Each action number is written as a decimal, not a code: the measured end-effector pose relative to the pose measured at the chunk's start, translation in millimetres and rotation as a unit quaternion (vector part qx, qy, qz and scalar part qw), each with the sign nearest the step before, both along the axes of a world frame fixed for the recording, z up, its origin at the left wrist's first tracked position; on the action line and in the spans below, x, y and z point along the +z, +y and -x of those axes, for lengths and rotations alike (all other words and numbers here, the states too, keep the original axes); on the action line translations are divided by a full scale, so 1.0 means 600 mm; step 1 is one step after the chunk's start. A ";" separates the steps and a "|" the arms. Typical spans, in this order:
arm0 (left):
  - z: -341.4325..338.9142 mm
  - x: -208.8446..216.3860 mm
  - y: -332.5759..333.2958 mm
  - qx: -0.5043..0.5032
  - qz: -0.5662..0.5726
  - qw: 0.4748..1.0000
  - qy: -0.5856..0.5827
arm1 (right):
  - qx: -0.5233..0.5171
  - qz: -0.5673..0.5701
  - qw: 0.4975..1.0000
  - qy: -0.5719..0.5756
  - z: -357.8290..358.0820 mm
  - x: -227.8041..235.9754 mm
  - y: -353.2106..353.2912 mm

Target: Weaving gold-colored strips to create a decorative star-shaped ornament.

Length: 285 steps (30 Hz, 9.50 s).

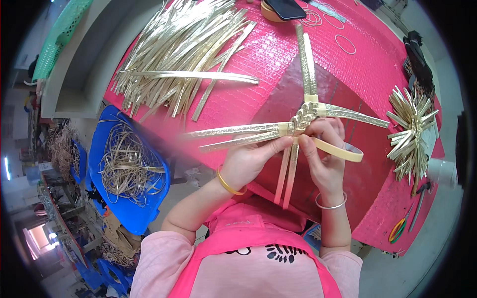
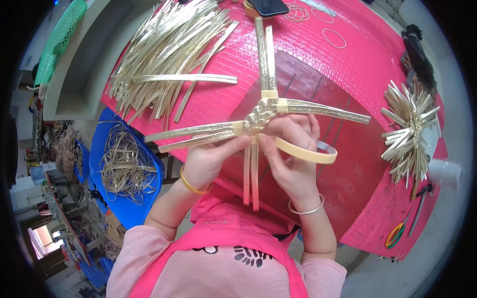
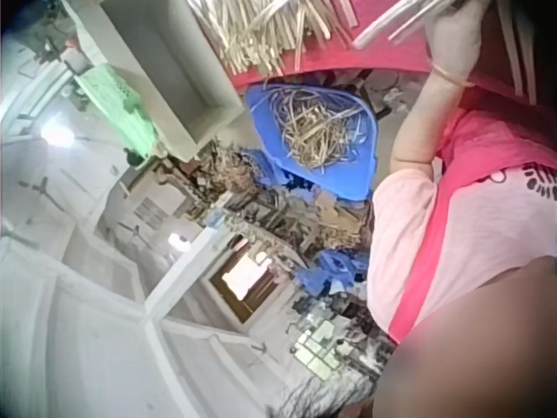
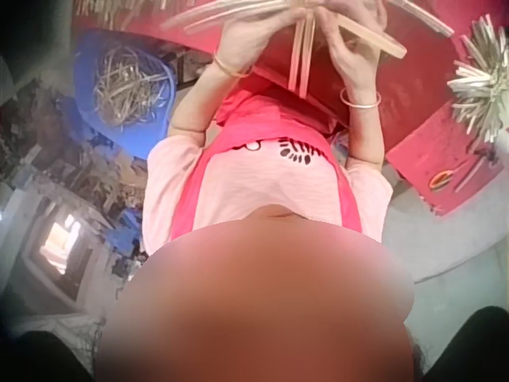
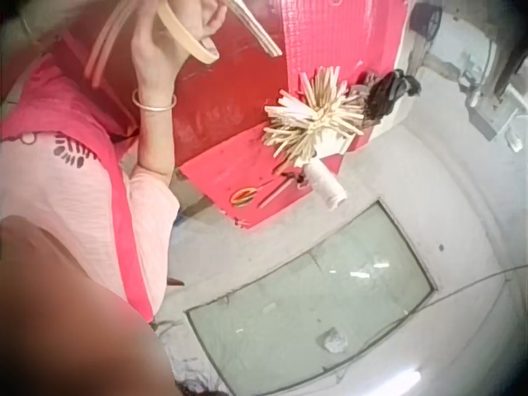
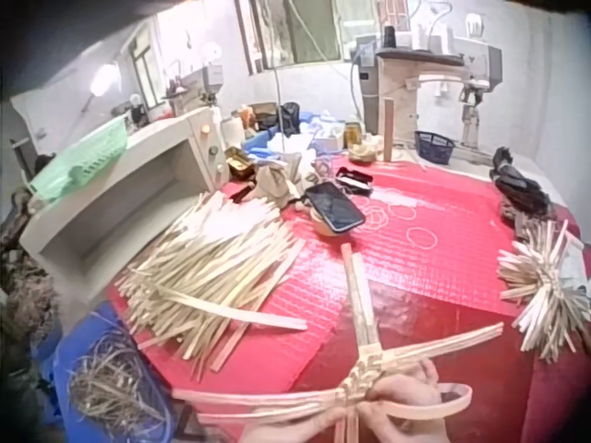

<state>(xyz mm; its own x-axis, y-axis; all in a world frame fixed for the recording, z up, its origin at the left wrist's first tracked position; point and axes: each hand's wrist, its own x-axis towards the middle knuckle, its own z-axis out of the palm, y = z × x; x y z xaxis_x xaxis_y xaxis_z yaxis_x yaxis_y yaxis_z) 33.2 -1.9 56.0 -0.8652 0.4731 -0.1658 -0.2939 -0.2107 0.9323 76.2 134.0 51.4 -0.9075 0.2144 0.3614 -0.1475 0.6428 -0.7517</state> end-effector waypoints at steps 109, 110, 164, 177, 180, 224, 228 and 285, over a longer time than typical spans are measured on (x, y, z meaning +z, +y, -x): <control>0.348 -0.050 -0.023 -0.053 0.416 0.880 0.224 | 0.044 0.522 0.814 -0.252 0.014 -0.062 0.054; 0.319 -0.017 -0.026 -0.074 0.291 0.941 0.155 | 0.042 0.523 0.814 -0.249 0.009 -0.066 0.060; 0.036 0.020 0.025 -0.151 0.004 0.988 -0.010 | -0.067 0.364 0.927 -0.057 -0.042 0.009 0.001; 0.066 0.047 0.010 -0.051 0.176 0.666 0.723 | 0.113 0.619 0.749 -0.206 -0.023 0.040 0.032; 0.057 0.066 0.006 -0.086 0.218 0.730 0.643 | 0.192 0.697 0.664 -0.190 -0.011 0.032 0.036; 0.053 0.028 0.012 -0.050 0.092 0.988 0.111 | 0.106 0.443 0.871 -0.184 0.029 0.034 0.034; 0.093 0.052 -0.001 -0.236 0.129 0.963 -0.013 | 0.105 0.431 0.859 -0.255 0.029 0.048 0.039; 0.121 0.052 0.019 -0.164 0.040 0.983 -0.066 | -0.014 0.251 0.967 0.045 0.062 0.022 -0.003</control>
